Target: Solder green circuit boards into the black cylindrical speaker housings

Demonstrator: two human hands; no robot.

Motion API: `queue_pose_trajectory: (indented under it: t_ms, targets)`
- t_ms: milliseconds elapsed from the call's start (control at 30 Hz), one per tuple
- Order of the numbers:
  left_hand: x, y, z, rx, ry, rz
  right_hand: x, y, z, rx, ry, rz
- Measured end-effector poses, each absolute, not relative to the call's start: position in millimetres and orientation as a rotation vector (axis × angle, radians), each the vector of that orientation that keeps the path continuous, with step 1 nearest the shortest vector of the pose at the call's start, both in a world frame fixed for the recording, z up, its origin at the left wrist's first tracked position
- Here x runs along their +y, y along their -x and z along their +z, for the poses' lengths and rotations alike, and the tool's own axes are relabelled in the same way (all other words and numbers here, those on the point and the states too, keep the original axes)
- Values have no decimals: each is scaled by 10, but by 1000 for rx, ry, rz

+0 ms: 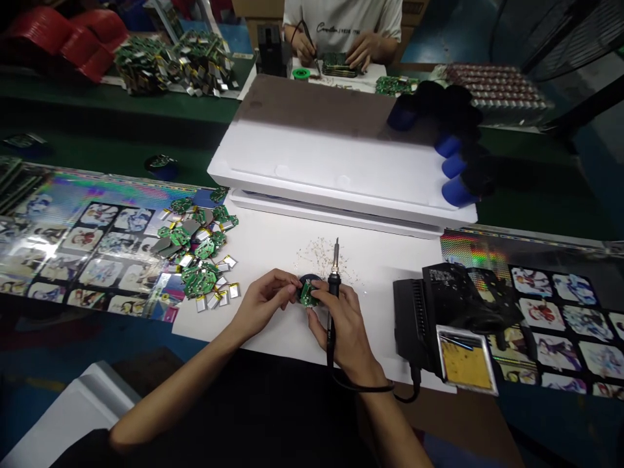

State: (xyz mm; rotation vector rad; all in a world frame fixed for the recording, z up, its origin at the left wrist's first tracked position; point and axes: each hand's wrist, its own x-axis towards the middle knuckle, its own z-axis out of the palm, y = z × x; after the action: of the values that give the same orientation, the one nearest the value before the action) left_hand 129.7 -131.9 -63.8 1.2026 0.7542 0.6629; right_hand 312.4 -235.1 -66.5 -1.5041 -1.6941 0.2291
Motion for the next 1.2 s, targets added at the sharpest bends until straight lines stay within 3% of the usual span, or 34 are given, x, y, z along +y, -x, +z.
queue_pose_trajectory:
  t_ms: [267, 867, 1200]
  targets:
    - [-1249, -1322, -593, 787, -1338, 594, -2368, -3120, -634, -1675, 1547, 294]
    - [-1231, -1311, -514, 703, -1703, 634, -2141, -2914, -568, -1065, 1449, 545]
    - [-1238, -1329, -504, 723, -1669, 652, -2171, -2922, -572, -1063, 1496, 477]
